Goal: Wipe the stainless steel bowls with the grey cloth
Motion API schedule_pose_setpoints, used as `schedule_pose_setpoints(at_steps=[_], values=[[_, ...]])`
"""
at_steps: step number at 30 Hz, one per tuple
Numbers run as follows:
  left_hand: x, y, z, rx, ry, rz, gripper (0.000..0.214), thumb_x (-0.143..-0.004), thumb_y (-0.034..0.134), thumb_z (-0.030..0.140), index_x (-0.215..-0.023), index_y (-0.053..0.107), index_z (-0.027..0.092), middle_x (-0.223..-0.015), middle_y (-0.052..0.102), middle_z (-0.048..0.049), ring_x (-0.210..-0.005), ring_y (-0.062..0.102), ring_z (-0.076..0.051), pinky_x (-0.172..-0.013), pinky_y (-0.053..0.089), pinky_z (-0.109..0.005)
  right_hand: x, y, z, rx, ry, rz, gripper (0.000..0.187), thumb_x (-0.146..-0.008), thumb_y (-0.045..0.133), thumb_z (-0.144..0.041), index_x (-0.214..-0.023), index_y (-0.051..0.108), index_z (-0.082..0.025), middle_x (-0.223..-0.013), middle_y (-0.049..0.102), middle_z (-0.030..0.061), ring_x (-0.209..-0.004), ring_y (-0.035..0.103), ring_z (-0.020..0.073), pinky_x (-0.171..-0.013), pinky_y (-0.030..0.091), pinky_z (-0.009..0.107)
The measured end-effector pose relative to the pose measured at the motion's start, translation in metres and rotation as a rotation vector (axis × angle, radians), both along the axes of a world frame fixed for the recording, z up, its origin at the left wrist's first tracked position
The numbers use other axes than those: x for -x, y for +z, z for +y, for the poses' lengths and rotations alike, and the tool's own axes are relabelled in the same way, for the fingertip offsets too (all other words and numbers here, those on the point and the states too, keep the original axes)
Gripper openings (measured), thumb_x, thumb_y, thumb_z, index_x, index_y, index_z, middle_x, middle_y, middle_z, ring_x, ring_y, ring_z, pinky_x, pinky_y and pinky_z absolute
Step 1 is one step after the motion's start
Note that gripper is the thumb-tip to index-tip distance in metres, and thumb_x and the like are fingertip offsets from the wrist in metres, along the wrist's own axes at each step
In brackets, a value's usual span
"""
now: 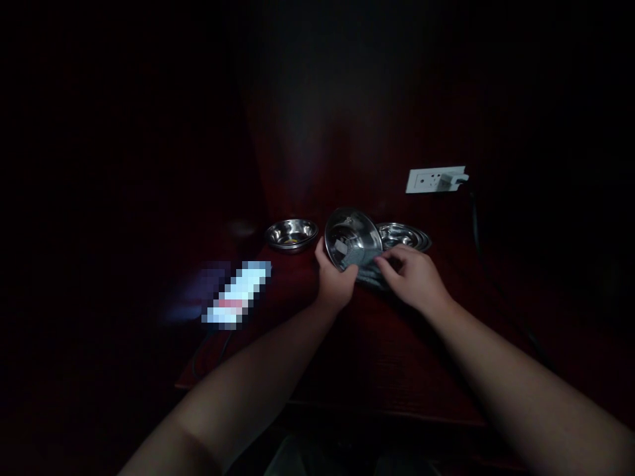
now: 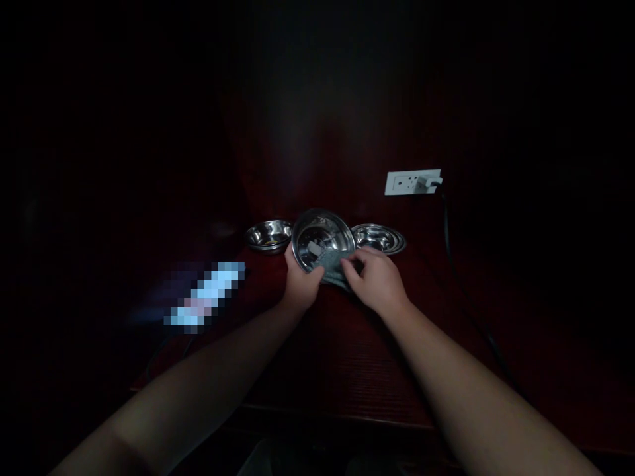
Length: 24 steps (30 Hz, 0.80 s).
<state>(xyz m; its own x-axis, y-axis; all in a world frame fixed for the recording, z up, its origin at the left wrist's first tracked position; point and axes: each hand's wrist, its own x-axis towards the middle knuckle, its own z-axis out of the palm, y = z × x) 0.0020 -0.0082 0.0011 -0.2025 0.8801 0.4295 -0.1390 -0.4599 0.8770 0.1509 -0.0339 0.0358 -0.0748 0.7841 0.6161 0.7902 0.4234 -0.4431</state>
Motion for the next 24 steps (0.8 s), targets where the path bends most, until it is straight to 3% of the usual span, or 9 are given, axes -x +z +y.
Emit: schedule_pose_setpoints(at_steps=[5,8,10,14,18,24], values=[[0.001,0.005,-0.007,-0.062,-0.026,0.019,0.084,-0.063,0.061,0.005,-0.136,0.025,0.021,-0.132,0.047,-0.0108,-0.120,0.047,-0.022,-0.105,0.033,-0.037,-0.002,-0.009,0.006,0.374,-0.065,0.154,0.033,-0.076,0.053,-0.052,-0.069,0.054,-0.020,-0.058,0.060,0.0022,-0.050,0.056,0.0159,-0.047,0.040,0.028],[0.000,0.007,-0.012,-0.066,-0.085,0.009,0.087,-0.063,0.062,0.007,-0.138,0.020,0.023,-0.132,0.045,-0.0109,-0.117,0.050,-0.023,-0.102,0.037,-0.039,0.004,-0.016,0.008,0.596,-0.018,0.345,0.040,-0.075,0.049,-0.061,-0.080,0.047,-0.021,-0.049,0.055,-0.0005,-0.039,0.051,0.0155,-0.038,0.037,0.028],[-0.002,0.009,-0.015,-0.045,-0.129,0.011,0.089,-0.064,0.063,0.007,-0.139,0.018,0.024,-0.133,0.044,-0.0111,-0.116,0.050,-0.024,-0.101,0.039,-0.040,0.008,-0.019,0.009,0.661,0.001,0.485,0.044,-0.075,0.049,-0.064,-0.089,0.041,-0.023,-0.046,0.052,-0.0027,-0.036,0.050,0.0164,-0.035,0.038,0.029],[-0.009,0.012,-0.023,-0.027,-0.208,-0.019,0.090,-0.063,0.064,0.008,-0.139,0.018,0.024,-0.135,0.042,-0.0119,-0.118,0.048,-0.024,-0.101,0.038,-0.040,0.010,-0.023,0.014,0.558,-0.077,0.616,0.058,-0.064,0.063,-0.062,-0.096,0.031,-0.025,-0.063,0.057,-0.0001,-0.044,0.055,0.0194,-0.040,0.045,0.035],[-0.012,0.012,-0.030,-0.042,-0.297,-0.017,0.087,-0.062,0.067,0.010,-0.136,0.021,0.022,-0.133,0.044,-0.0127,-0.117,0.049,-0.024,-0.100,0.039,-0.039,0.007,-0.027,0.019,0.344,-0.240,0.474,0.068,-0.049,0.072,-0.058,-0.090,0.030,-0.024,-0.082,0.057,0.0048,-0.071,0.061,0.0245,-0.060,0.049,0.040],[-0.010,0.005,-0.034,0.057,-0.280,0.045,0.074,-0.061,0.070,0.016,-0.125,0.032,0.021,-0.117,0.054,-0.0105,-0.108,0.053,-0.024,-0.096,0.040,-0.041,0.002,-0.027,0.024,0.267,-0.310,0.497,0.071,-0.045,0.077,-0.048,-0.095,0.034,-0.021,-0.096,0.058,0.0101,-0.088,0.059,0.0277,-0.074,0.049,0.041]])
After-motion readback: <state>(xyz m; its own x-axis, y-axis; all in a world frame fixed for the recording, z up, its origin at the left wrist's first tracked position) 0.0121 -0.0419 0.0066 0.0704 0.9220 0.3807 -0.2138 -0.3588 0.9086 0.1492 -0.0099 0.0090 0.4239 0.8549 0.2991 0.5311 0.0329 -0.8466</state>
